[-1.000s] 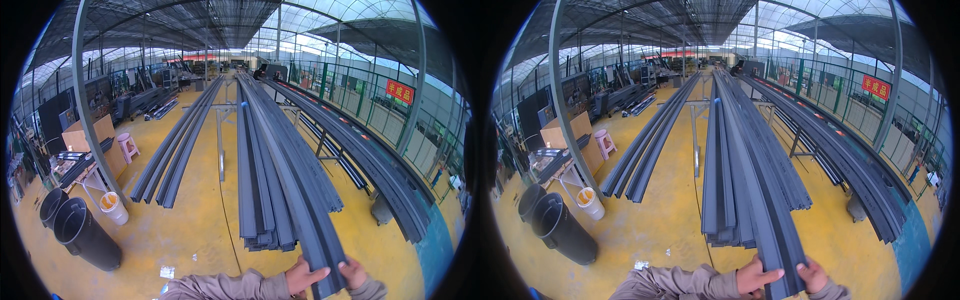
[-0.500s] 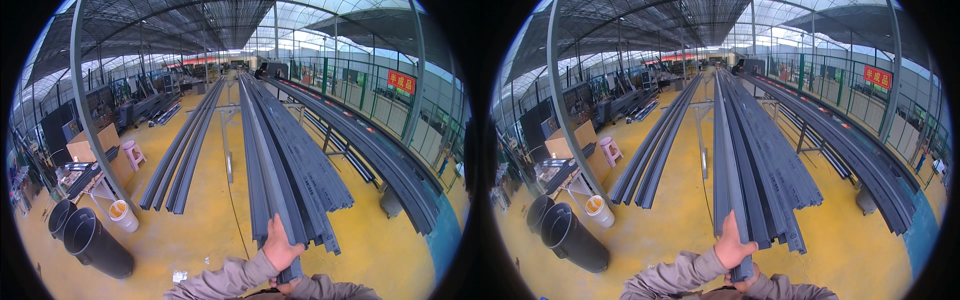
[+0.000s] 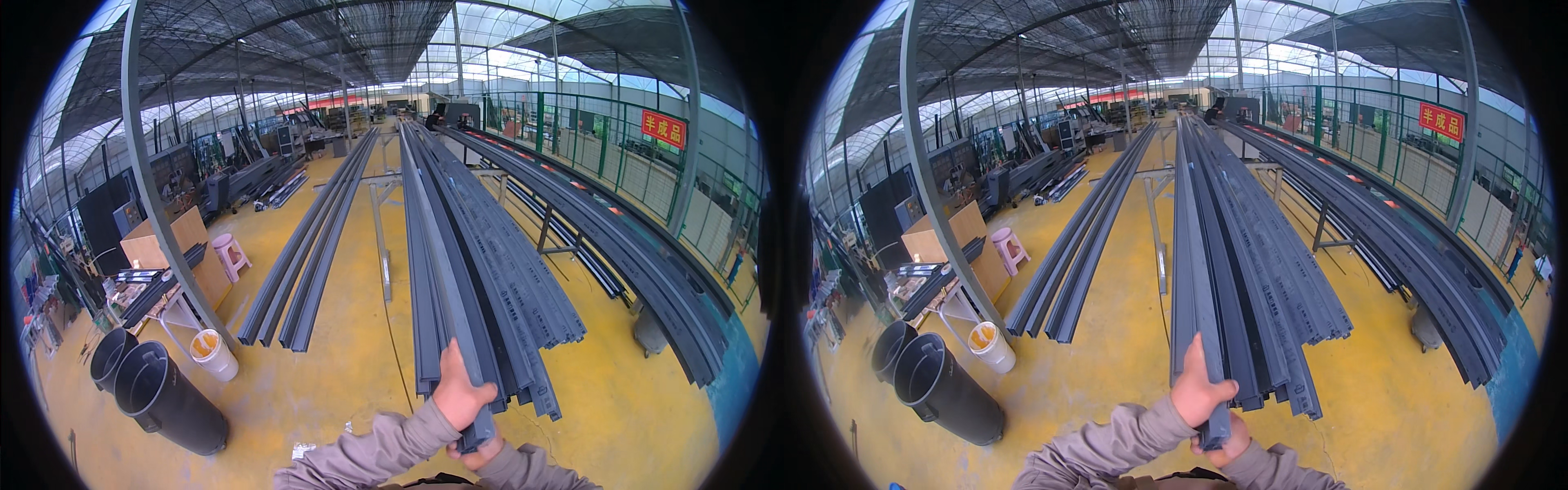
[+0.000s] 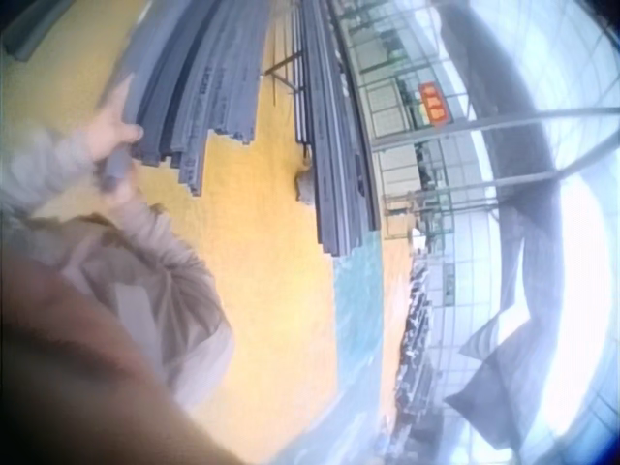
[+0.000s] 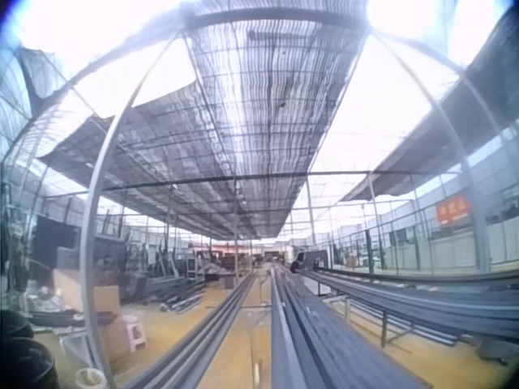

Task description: The person organizes long grey metal profiles by picking them up from the floor and placing them onto a sorting rack.

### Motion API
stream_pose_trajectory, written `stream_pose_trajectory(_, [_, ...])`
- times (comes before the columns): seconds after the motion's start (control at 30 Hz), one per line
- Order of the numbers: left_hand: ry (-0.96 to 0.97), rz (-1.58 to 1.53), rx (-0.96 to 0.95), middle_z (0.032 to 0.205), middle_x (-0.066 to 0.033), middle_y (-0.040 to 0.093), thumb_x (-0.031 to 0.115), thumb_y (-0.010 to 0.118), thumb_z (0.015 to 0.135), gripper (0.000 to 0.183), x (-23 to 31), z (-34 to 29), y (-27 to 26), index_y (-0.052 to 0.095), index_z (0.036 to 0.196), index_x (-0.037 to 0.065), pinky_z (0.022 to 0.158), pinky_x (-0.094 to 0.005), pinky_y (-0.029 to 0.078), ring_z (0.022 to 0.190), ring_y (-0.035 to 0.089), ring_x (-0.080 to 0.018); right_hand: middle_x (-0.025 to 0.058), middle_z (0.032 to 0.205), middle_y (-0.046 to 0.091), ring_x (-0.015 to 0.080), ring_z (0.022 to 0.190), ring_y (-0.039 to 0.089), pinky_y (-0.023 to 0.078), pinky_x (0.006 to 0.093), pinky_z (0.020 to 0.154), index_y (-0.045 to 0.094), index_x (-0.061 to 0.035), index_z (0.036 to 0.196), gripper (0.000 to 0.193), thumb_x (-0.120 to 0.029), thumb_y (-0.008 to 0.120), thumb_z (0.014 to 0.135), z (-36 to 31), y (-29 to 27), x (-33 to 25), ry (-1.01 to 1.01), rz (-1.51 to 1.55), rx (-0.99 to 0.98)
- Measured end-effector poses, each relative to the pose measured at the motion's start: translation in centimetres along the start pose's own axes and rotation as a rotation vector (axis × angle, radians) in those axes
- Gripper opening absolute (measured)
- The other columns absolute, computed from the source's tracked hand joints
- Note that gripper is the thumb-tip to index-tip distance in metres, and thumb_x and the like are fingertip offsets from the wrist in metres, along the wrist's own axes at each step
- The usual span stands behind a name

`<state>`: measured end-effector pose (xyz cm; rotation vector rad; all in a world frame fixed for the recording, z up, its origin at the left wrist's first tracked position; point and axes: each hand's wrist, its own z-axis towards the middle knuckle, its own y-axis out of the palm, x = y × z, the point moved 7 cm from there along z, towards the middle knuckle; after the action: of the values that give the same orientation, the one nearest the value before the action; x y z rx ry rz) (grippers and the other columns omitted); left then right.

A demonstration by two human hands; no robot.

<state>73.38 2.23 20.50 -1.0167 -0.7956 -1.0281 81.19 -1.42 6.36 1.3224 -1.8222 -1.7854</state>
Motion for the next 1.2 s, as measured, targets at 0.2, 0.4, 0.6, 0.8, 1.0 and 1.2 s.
stream_pose_trajectory(0.2, [-0.099, 0.269, -0.003, 0.139, -0.0421, 0.02, 0.023, 0.069, 0.071, 0.1, -1.7, -0.3, 1.8, 0.009, 0.142, -0.016, 0.107, -0.0432, 0.033, 0.131, 0.03, -0.051, 0.0092, 0.091, 0.062, 0.0282, 0.072, 0.058, 0.043, 0.0399, 0.054, 0.057, -0.0121, 0.104, 0.041, -0.049, 0.043, 0.093, 1.1, -1.4, 2.0, 0.111, 0.273, -0.126])
stream_pose_trajectory(0.4, [-0.308, 0.576, -0.121, 0.144, -0.0422, 0.016, 0.027, 0.069, 0.072, 0.099, 0.1, -0.3, 5.2, 0.012, 0.144, -0.011, 0.104, -0.0645, 0.023, 0.137, 0.017, -0.0552, 0.0088, 0.092, 0.061, 0.0257, 0.072, 0.058, 0.045, 0.0395, 0.056, 0.057, -0.0112, 0.107, 0.043, -0.05, 0.045, 0.092, 0.2, 1.8, 0.8, -0.057, 0.294, -0.081])
stream_pose_trajectory(0.6, [-0.305, 0.526, -0.136, 0.144, -0.0427, 0.015, 0.026, 0.068, 0.074, 0.098, 1.1, 0.7, 5.1, 0.01, 0.144, -0.011, 0.107, -0.0597, 0.023, 0.137, 0.015, -0.0549, 0.0092, 0.094, 0.061, 0.0239, 0.072, 0.058, 0.046, 0.0392, 0.057, 0.057, -0.0101, 0.11, 0.045, -0.049, 0.046, 0.091, 0.5, 1.1, 0.2, -0.09, 0.323, -0.13])
stream_pose_trajectory(0.8, [-0.098, 0.003, -0.042, 0.141, -0.0314, 0.028, 0.018, 0.069, 0.073, 0.099, -0.3, 0.3, 1.7, 0.007, 0.144, -0.011, 0.111, -0.0364, 0.027, 0.135, 0.029, -0.0382, 0.0139, 0.088, 0.06, 0.0276, 0.063, 0.057, 0.046, 0.0412, 0.056, 0.055, -0.0035, 0.102, 0.033, -0.033, 0.044, 0.092, -0.8, -1.8, -1.3, 0.074, 0.101, -0.059])
stream_pose_trajectory(1.0, [-0.019, -0.139, -0.004, 0.132, -0.0282, 0.037, 0.015, 0.069, 0.072, 0.097, -1.2, -0.4, -0.4, 0.01, 0.143, -0.012, 0.107, -0.0398, 0.033, 0.121, 0.042, -0.0384, 0.0148, 0.086, 0.061, 0.0299, 0.064, 0.061, 0.048, 0.0431, 0.053, 0.054, -0.0017, 0.104, 0.031, -0.029, 0.043, 0.097, -0.1, 0.3, 0.2, 0.054, 0.009, -0.008])
stream_pose_trajectory(1.2, [-0.065, -0.858, -0.102, 0.118, -0.0158, 0.05, 0.001, 0.06, 0.075, 0.076, 5.6, 2.0, -1.4, 0.021, 0.141, 0.002, 0.081, -0.0372, 0.051, 0.098, 0.056, -0.0239, 0.0096, 0.082, 0.064, 0.0217, 0.061, 0.062, 0.049, 0.0361, 0.044, 0.059, -0.003, 0.103, 0.039, -0.038, 0.041, 0.099, -3.6, 8.6, -8.2, -0.115, -0.473, 0.128])
